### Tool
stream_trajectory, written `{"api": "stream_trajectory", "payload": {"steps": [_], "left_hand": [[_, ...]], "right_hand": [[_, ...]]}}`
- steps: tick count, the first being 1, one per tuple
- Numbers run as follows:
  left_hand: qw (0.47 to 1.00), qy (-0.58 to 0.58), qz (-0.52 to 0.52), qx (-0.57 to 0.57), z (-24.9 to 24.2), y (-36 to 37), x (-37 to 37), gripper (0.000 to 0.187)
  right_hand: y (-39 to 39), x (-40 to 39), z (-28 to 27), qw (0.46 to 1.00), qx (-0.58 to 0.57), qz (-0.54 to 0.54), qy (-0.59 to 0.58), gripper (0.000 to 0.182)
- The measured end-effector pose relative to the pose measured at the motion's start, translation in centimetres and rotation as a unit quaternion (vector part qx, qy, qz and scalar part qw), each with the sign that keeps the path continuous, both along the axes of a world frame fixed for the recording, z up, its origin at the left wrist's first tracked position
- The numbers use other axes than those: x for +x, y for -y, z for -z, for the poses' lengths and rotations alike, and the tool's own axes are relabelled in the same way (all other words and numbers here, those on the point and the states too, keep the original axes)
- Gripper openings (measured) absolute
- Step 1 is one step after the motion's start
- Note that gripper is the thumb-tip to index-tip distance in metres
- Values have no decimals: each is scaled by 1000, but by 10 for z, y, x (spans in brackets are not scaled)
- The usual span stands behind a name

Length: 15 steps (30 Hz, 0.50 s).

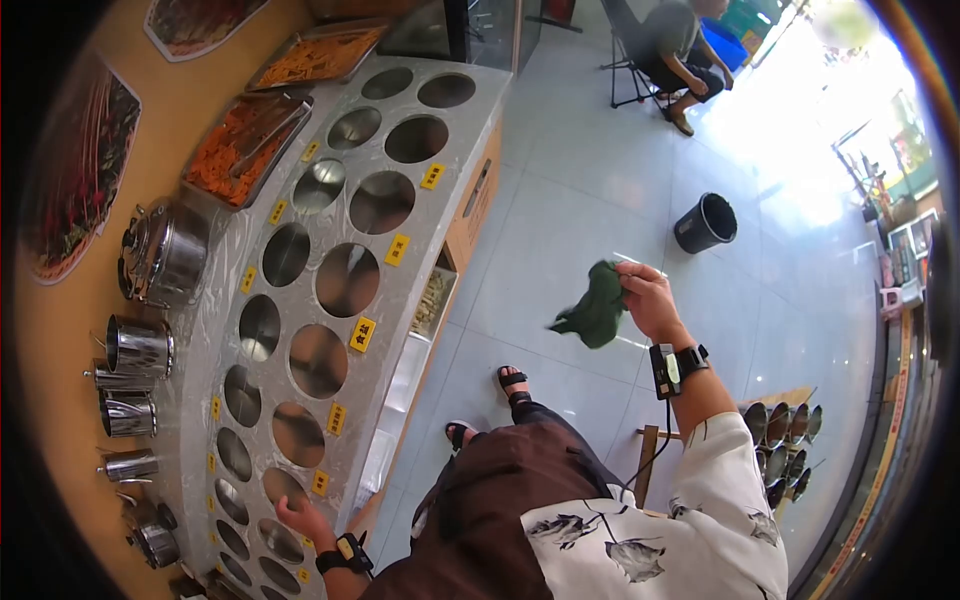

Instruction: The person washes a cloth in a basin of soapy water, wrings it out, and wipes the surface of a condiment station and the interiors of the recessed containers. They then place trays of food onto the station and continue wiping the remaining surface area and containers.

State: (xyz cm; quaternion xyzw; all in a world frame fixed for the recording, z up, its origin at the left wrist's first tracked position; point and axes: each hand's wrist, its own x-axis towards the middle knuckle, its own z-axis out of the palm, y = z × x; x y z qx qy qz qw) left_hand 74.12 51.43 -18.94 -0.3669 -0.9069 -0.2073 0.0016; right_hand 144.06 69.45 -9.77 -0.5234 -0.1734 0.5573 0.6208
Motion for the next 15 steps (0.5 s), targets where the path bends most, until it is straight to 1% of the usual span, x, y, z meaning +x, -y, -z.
{"api": "stream_trajectory", "payload": {"steps": [1,2,3,4,5,6,8,9,10,11,12,13,14,15], "left_hand": [[1000,15,3,13,-5,-13,12,39],[999,31,11,29,-9,-29,23,39],[999,31,17,33,-17,-40,33,39],[998,34,41,26,-24,-51,45,39],[998,36,58,18,-27,-58,55,38],[998,35,48,16,-22,-60,60,38],[987,43,139,71,-14,-72,66,36],[986,41,146,72,-18,-80,72,36],[985,80,138,67,-27,-90,89,34],[983,121,122,65,-31,-99,108,33],[984,120,115,66,-35,-107,123,33],[972,165,141,86,-42,-112,134,31],[956,210,173,107,-47,-115,143,30],[953,222,176,103,-47,-120,154,30]], "right_hand": [[3,10,16,997,-49,-40,35,12],[5,16,21,998,-46,-35,35,12],[9,20,25,950,-71,-143,267,13],[6,24,26,836,-89,-243,484,13],[2,31,26,952,-40,-146,266,13],[-2,34,31,951,-40,-155,266,13],[6,29,22,963,-88,-146,209,14],[10,38,47,863,-90,-248,431,14],[7,31,38,863,-103,-260,422,15],[-2,24,20,948,-80,-182,250,14],[-7,19,10,991,-60,-104,62,14],[-6,20,16,990,-68,-110,58,14],[-5,25,24,961,-110,-188,168,14],[-8,30,32,914,-144,-258,277,15]]}}
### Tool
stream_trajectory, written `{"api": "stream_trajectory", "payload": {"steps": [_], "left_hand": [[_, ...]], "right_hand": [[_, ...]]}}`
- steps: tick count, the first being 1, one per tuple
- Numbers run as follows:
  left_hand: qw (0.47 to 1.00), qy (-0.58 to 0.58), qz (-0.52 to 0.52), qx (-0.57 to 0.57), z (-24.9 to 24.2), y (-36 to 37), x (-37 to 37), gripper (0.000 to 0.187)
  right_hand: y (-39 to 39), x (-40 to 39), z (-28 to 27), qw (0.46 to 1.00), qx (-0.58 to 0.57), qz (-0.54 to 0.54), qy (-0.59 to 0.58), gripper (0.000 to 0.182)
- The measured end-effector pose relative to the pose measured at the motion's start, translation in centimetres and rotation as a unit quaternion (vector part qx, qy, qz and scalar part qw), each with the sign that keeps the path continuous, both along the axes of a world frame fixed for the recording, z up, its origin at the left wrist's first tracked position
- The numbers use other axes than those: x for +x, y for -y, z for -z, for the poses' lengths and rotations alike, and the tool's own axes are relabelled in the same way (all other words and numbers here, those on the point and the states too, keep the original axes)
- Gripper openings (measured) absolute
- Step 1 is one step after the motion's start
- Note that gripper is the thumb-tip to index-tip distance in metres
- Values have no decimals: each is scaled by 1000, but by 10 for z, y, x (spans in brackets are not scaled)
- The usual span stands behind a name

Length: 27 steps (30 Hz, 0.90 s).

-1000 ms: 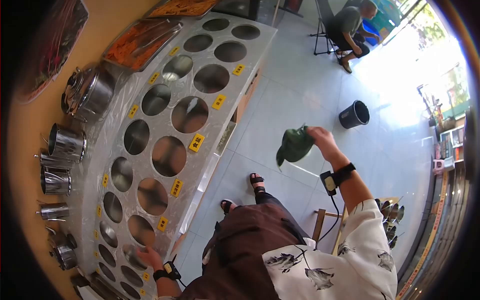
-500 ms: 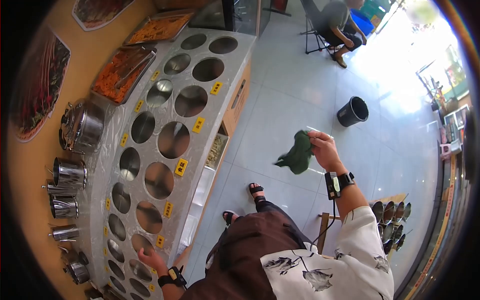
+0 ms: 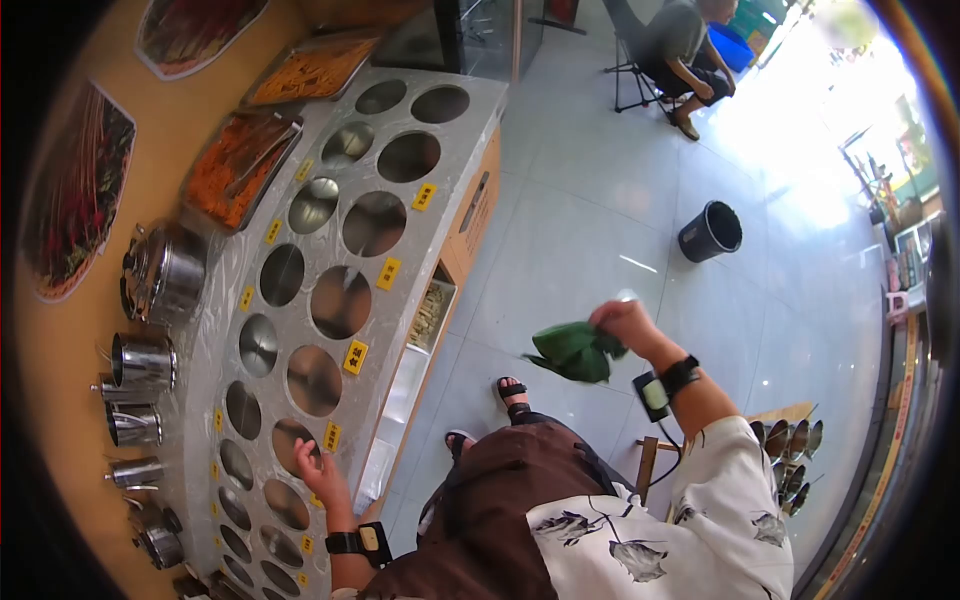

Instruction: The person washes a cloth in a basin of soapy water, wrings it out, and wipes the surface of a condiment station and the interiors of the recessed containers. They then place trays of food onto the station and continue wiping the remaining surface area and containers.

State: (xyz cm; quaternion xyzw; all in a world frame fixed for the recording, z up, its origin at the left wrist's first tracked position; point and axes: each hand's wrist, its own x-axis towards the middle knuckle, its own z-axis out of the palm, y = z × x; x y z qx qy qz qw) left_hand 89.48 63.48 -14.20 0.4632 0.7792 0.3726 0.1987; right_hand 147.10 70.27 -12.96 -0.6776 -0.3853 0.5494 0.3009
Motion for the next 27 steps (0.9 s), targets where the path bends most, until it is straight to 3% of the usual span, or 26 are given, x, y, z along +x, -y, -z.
{"api": "stream_trajectory", "payload": {"steps": [1,2,4,5,7,8,9,11,12,13,15,16,18,21,23,24,25,27], "left_hand": [[1000,-1,6,3,1,-5,5,30],[999,14,41,10,6,-11,11,30],[994,50,100,23,16,-17,21,30],[995,46,91,10,5,-16,31,30],[987,45,150,-46,-10,-31,62,31],[980,114,152,-55,-7,-36,74,33],[981,112,148,-48,-8,-46,84,33],[958,72,260,-100,-19,-52,107,36],[949,91,277,-124,-19,-55,117,40],[941,107,289,-144,-16,-60,125,43],[915,155,335,-164,-8,-65,148,53],[887,220,314,-259,-35,-74,168,67],[877,82,457,-124,-26,-78,192,85],[880,107,454,-89,-24,-81,217,91],[866,199,431,-157,-30,-85,219,96],[888,199,394,-129,-36,-83,214,80],[892,202,385,-127,-34,-84,205,80],[853,277,372,-239,-26,-86,184,56]], "right_hand": [[2,-1,8,968,44,-143,201,16],[1,-5,1,996,44,-65,44,16],[-6,-14,-21,967,86,68,-231,15],[-4,-12,-11,967,72,63,-235,15],[-11,0,10,995,67,-36,-58,12],[-15,-3,7,976,55,-125,170,12],[-22,-1,4,975,63,-129,170,12],[-36,-7,-16,979,129,12,-157,13],[-42,-17,-34,965,57,96,-238,15],[-46,-20,-36,965,49,73,-246,15],[-51,-30,-29,987,57,-63,-139,18],[-52,-39,-27,976,60,-103,-182,19],[-55,-69,-35,953,29,-167,-252,21],[-59,-120,-60,899,-13,-215,-381,27],[-69,-150,-87,869,-45,-212,-444,27],[-75,-160,-91,866,-51,-223,-444,27],[-80,-169,-94,870,-8,-218,-441,27],[-93,-186,-100,872,29,-221,-436,28]]}}
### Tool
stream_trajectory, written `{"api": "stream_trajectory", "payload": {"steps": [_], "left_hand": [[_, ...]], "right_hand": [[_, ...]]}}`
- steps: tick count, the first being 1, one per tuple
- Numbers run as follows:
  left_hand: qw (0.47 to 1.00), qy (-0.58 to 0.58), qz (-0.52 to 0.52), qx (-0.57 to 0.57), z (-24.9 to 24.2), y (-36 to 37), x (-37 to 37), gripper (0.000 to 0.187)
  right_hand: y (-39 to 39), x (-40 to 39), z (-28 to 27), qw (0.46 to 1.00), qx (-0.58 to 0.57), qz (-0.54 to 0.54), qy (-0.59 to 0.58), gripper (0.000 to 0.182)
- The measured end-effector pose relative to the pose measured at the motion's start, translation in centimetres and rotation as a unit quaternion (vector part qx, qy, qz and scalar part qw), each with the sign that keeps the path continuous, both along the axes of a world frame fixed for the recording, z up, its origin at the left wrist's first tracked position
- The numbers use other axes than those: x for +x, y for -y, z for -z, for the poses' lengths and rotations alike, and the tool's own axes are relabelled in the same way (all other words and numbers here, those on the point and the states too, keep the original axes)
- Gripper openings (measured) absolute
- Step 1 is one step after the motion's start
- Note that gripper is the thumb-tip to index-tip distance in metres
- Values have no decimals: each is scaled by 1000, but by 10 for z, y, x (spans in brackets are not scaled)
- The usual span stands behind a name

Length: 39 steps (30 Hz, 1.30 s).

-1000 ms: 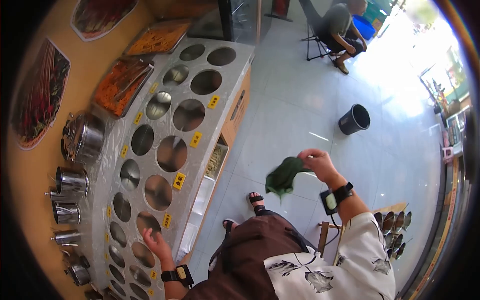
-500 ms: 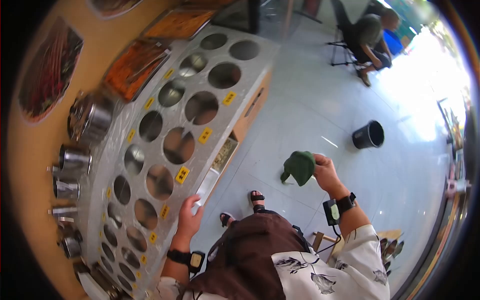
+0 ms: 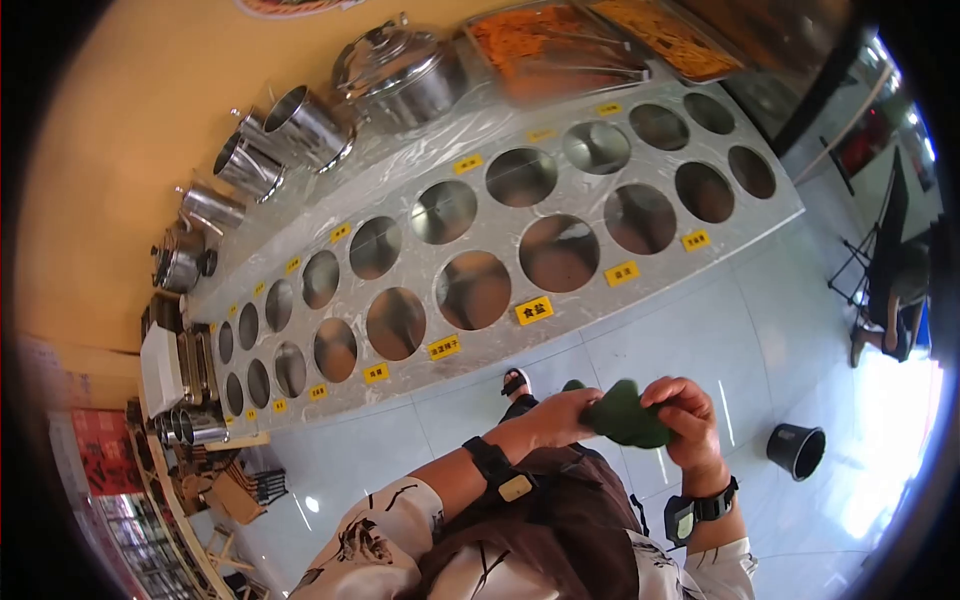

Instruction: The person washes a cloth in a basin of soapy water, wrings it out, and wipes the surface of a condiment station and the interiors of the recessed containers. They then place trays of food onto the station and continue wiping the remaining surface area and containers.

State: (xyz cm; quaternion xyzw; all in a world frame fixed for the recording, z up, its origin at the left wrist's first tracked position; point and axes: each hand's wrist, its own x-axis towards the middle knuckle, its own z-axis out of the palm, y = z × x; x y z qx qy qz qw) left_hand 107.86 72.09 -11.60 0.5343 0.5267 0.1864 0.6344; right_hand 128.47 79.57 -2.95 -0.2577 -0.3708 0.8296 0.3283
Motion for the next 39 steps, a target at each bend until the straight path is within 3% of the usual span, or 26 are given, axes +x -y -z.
{"api": "stream_trajectory", "payload": {"steps": [1,5,7,8,10,12,13,14,16,17,18,20,21,22,23,25,27,28,29,30,31,32,35,36,38,39], "left_hand": [[998,-37,-37,35,1,3,-8,33],[991,-24,-130,28,-16,4,-34,30],[961,116,-245,58,-31,0,-46,25],[957,136,-242,78,-35,-4,-51,27],[949,191,-238,75,-53,-12,-63,27],[938,232,-239,92,-70,-20,-71,26],[946,192,-216,146,-73,-21,-77,26],[960,193,-160,123,-81,-22,-86,28],[942,325,-77,16,-83,-19,-97,34],[940,335,-64,33,-84,-15,-105,42],[937,339,-72,35,-84,-11,-117,42],[951,283,-87,83,-87,1,-150,46],[952,262,-114,108,-80,9,-167,43],[957,194,-163,144,-66,20,-184,40],[947,160,-254,118,-56,34,-201,34],[889,-79,-371,255,-11,69,-235,28],[823,-204,-475,237,19,102,-270,25],[789,-266,-499,239,31,118,-286,26],[754,-325,-519,238,40,131,-297,26],[752,-325,-524,233,50,141,-304,26],[722,-369,-535,237,57,148,-310,27],[691,-412,-543,241,65,153,-313,28],[687,-470,-511,213,85,162,-303,27],[693,-493,-492,186,92,163,-300,27],[679,-503,-502,184,89,161,-299,26],[684,-499,-502,176,87,159,-299,27]], "right_hand": [[-7,-9,-4,997,13,24,71,27],[-18,-39,14,961,61,58,262,26],[-11,-61,46,938,95,59,328,27],[-6,-69,53,936,92,41,336,29],[10,-93,45,953,-9,2,303,43],[14,-108,68,981,-144,-100,89,62],[14,-120,68,975,-190,-99,63,67],[9,-129,64,931,-339,-90,-96,66],[-4,-158,39,919,-375,-36,118,47],[-9,-169,35,905,-418,6,85,41],[-19,-180,24,910,-391,-77,117,35],[-32,-194,38,853,-459,-201,-145,38],[-33,-206,36,947,-270,-104,141,38],[-45,-209,46,956,-166,-130,204,40],[-45,-231,42,960,-141,-123,209,41],[-47,-264,43,962,-112,-123,214,42],[-48,-284,71,945,25,-202,256,47],[-49,-294,89,944,25,-208,255,47],[-51,-304,105,905,175,-254,293,47],[-53,-312,117,841,321,-295,322,46],[-51,-328,119,806,392,-309,317,47],[-54,-335,130,804,392,-314,317,47],[-68,-353,183,643,508,-445,361,38],[-74,-356,192,639,511,-449,359,38],[-79,-379,189,430,561,-612,356,38],[-86,-386,220,250,607,-697,289,47]]}}
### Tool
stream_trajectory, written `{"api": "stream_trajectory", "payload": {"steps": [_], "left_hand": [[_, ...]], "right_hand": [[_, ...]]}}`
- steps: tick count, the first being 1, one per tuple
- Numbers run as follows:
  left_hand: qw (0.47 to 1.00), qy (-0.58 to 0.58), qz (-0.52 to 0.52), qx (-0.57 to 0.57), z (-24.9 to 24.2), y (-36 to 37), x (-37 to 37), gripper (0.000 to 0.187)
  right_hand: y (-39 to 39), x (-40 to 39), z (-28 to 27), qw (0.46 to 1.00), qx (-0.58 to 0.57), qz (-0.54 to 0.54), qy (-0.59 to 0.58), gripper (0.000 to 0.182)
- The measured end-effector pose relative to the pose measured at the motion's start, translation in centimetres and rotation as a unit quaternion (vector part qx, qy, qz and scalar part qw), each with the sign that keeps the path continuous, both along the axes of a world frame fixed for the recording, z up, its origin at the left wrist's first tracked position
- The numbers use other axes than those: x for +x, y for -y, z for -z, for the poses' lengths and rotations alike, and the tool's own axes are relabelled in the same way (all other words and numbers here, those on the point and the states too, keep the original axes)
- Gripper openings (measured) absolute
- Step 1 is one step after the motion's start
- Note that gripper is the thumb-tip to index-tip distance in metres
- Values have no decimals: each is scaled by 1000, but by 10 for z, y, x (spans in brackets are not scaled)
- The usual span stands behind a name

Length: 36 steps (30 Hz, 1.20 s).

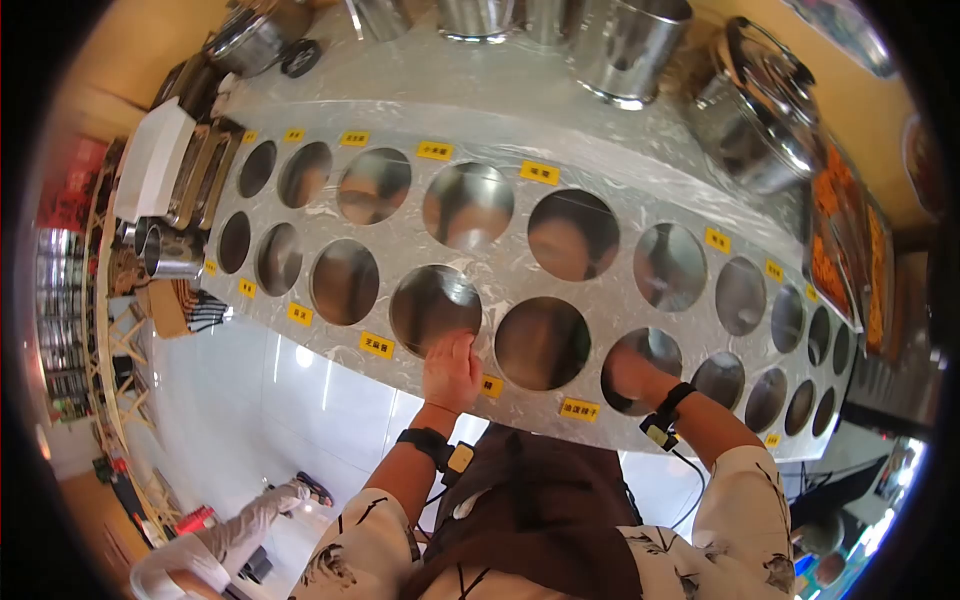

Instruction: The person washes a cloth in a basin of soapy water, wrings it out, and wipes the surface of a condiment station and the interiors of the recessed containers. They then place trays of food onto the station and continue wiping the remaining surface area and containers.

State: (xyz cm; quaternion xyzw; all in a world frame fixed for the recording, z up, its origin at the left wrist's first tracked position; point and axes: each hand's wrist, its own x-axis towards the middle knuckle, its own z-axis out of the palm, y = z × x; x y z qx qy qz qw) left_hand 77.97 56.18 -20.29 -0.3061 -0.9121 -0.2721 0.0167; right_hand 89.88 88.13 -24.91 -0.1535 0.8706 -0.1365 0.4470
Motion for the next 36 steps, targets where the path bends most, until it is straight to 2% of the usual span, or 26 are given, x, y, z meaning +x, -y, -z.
{"api": "stream_trajectory", "payload": {"steps": [1,3,4,6,8,12,16,19,24,25,27,28,29,30,31,33,34,35,36], "left_hand": [[1000,8,2,-5,-2,0,-2,27],[1000,2,-6,-18,-3,0,-3,27],[1000,0,-3,-28,-3,-2,-2,26],[999,-8,-6,-33,-2,-4,-1,26],[999,-4,-12,-47,-6,-5,-1,25],[998,6,-17,-56,-5,-6,-1,23],[998,5,-14,-64,-4,-6,-2,23],[997,21,-13,-78,-1,-4,0,23],[996,28,-14,-84,-5,-9,-1,23],[996,31,-2,-84,-3,-8,0,23],[995,18,-5,-98,1,-4,1,21],[995,21,0,-100,1,-4,1,21],[994,21,11,-102,1,-5,0,21],[994,28,10,-103,0,-6,-1,22],[994,36,6,-104,-2,-6,1,23],[994,28,13,-107,0,-5,2,23],[994,16,11,-106,1,-4,2,23],[994,15,17,-106,2,-3,1,23],[995,16,15,-102,3,-2,2,23]], "right_hand": [[5,-9,24,1000,-2,-11,-3,47],[25,-9,69,972,-94,-90,-197,44],[34,-7,87,939,-137,-124,-290,43],[44,-10,104,841,-210,-184,-463,40],[61,-38,66,868,-264,-173,-384,47],[56,-65,59,866,-321,-198,-328,56],[53,-73,69,856,-320,-174,-368,59],[59,-81,95,835,-288,-114,-455,61],[58,-132,129,781,-180,48,-596,65],[56,-139,128,783,-173,58,-595,65],[39,-163,94,761,-194,226,-576,58],[33,-164,84,760,-187,237,-576,58],[27,-167,76,741,-174,307,-571,57],[23,-170,71,719,-163,374,-563,56],[24,-174,85,717,-160,382,-561,56],[27,-179,125,607,-280,512,-540,57],[14,-171,114,671,-184,490,-525,55],[3,-161,101,668,-180,494,-526,55],[-9,-154,65,720,-83,463,-511,53]]}}
